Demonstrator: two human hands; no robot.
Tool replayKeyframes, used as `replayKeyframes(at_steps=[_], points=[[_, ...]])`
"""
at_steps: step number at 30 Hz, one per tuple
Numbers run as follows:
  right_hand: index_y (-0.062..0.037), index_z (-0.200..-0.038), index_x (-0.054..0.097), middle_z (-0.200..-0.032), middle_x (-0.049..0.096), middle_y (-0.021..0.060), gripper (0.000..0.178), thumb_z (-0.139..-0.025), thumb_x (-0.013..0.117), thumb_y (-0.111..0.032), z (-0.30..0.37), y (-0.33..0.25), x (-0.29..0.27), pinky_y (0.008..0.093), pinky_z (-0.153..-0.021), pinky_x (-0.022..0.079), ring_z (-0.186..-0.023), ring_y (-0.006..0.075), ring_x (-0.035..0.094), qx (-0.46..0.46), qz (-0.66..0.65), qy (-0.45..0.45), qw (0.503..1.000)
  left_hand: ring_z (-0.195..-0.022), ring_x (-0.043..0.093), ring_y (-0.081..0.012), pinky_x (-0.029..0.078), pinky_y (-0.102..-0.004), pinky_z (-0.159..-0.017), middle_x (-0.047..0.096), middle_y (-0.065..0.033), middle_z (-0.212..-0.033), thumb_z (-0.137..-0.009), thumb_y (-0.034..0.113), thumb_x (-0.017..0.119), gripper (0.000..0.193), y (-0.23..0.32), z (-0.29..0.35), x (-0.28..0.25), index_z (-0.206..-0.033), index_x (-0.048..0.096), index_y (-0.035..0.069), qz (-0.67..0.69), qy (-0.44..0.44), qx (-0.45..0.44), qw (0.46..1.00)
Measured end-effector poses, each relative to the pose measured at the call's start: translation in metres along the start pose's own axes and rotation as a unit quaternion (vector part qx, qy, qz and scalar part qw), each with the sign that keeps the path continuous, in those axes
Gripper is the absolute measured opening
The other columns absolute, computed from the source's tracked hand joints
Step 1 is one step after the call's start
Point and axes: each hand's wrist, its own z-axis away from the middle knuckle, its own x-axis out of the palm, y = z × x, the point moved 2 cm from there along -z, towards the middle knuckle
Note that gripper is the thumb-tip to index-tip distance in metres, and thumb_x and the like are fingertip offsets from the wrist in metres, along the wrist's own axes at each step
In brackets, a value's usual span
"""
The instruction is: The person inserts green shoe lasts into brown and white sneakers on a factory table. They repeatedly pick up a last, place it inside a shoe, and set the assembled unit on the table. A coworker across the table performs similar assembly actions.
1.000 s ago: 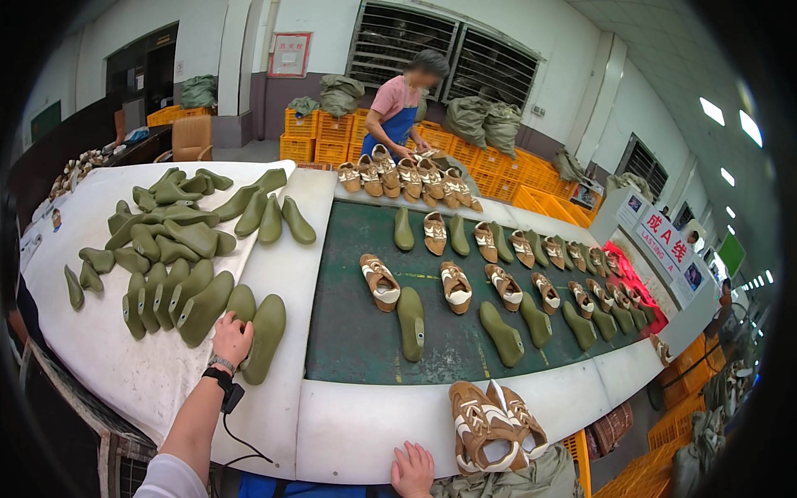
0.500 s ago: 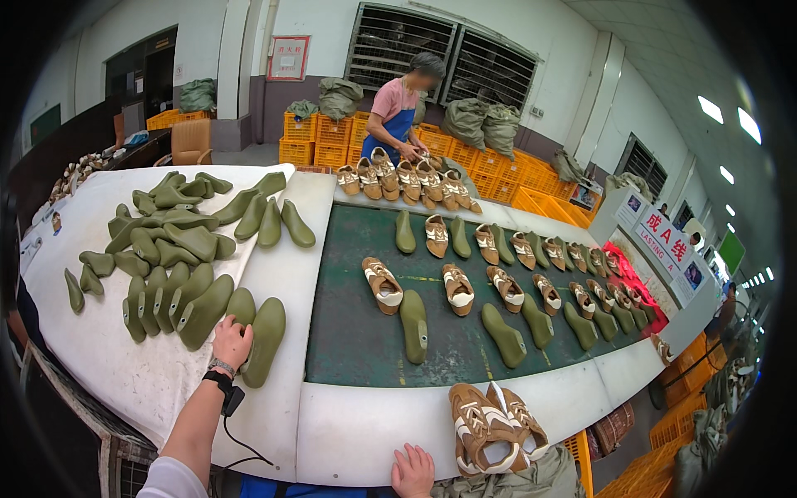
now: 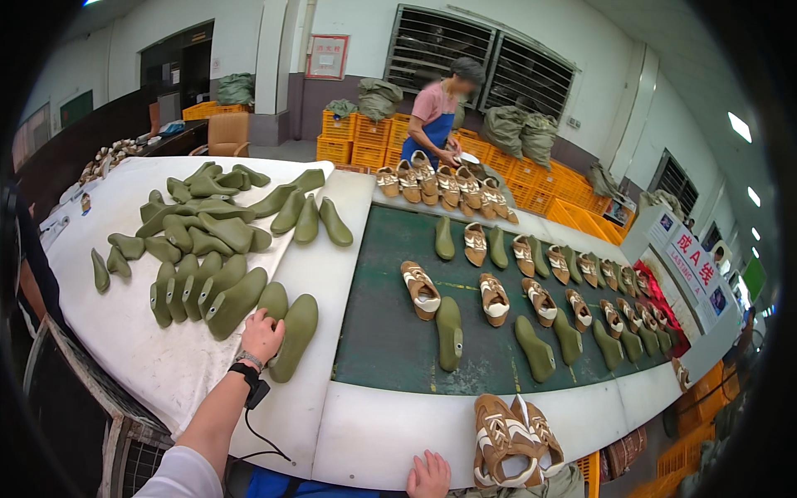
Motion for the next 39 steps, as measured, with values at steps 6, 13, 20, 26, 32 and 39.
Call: replayKeyframes(at_steps=[6, 13, 20, 26, 32, 39], points=[[-0.0053, -0.118, 0.06, -0.13, 0.053, 0.0179, 0.034, -0.085, 0.057, -0.015, -0.001, -0.001, 0.001, 0.0478, -0.104, 0.036, -0.12, 0.0392, 0.046, 0.006, -0.008, -0.009, 1.0, -0.11, 0.054, -0.0363, 0.051, -0.0436, -0.087, 0.059, -0.0132, -0.119, -0.084, 0.035, 0.059, 0.036, -0.001, -0.001, 0.002, -0.084, 0.071, 0.001, 0.004, -0.005, -0.002, 1.0], [-0.005, -0.12, 0.059, -0.13, 0.053, 0.018, 0.036, -0.084, 0.058, -0.013, 0.0, 0.0, 0.004, 0.0481, -0.104, 0.036, -0.12, 0.0403, 0.046, 0.003, -0.012, -0.02, 1.0, -0.111, 0.054, -0.0349, 0.051, -0.0433, -0.087, 0.059, -0.0126, -0.121, -0.084, 0.034, 0.06, 0.033, -0.002, -0.001, 0.003, -0.083, 0.071, 0.004, -0.001, 0.001, -0.002, 1.0], [-0.0049, -0.124, 0.056, -0.129, 0.052, 0.0206, 0.04, -0.084, 0.058, -0.01, -0.011, -0.01, -0.004, 0.0477, -0.104, 0.036, -0.12, 0.041, 0.045, -0.007, -0.019, -0.023, 1.0, -0.111, 0.053, -0.0357, 0.051, -0.044, -0.087, 0.059, -0.0131, -0.119, -0.083, 0.035, 0.06, 0.035, -0.006, -0.001, 0.008, -0.083, 0.071, 0.002, 0.001, 0.004, 0.003, 1.0], [-0.0065, -0.126, 0.055, -0.128, 0.053, 0.0192, 0.052, -0.078, 0.069, -0.02, -0.106, -0.067, -0.068, 0.047, -0.103, 0.038, -0.122, 0.0378, 0.047, -0.015, -0.211, -0.085, 0.974, -0.109, 0.053, -0.0393, 0.052, -0.0468, -0.082, 0.059, -0.0135, -0.119, -0.082, 0.036, 0.059, 0.036, -0.008, -0.002, 0.011, -0.083, 0.072, 0.002, -0.001, 0.021, 0.017, 1.0], [-0.0085, -0.138, 0.042, -0.134, 0.045, 0.0195, 0.078, -0.07, 0.078, -0.021, -0.265, -0.118, -0.097, 0.0417, -0.094, 0.045, -0.115, 0.0371, 0.051, -0.202, -0.11, -0.005, 0.973, -0.108, 0.054, -0.0365, 0.051, -0.044, -0.086, 0.06, -0.0134, -0.117, -0.083, 0.034, 0.06, 0.032, -0.006, -0.001, 0.01, -0.081, 0.072, 0.005, -0.012, 0.032, 0.006, 0.999], [-0.0096, -0.15, 0.013, -0.143, 0.028, 0.0288, 0.116, -0.064, 0.085, -0.039, -0.426, -0.122, 0.042, 0.044, -0.103, 0.039, -0.128, 0.043, 0.039, -0.018, -0.182, -0.1, 0.978, -0.113, 0.05, -0.0428, 0.052, -0.0474, -0.083, 0.057, -0.0154, -0.121, -0.083, 0.036, 0.058, 0.038, -0.003, -0.001, 0.005, -0.085, 0.07, 0.0, 0.007, 0.006, -0.001, 1.0]])
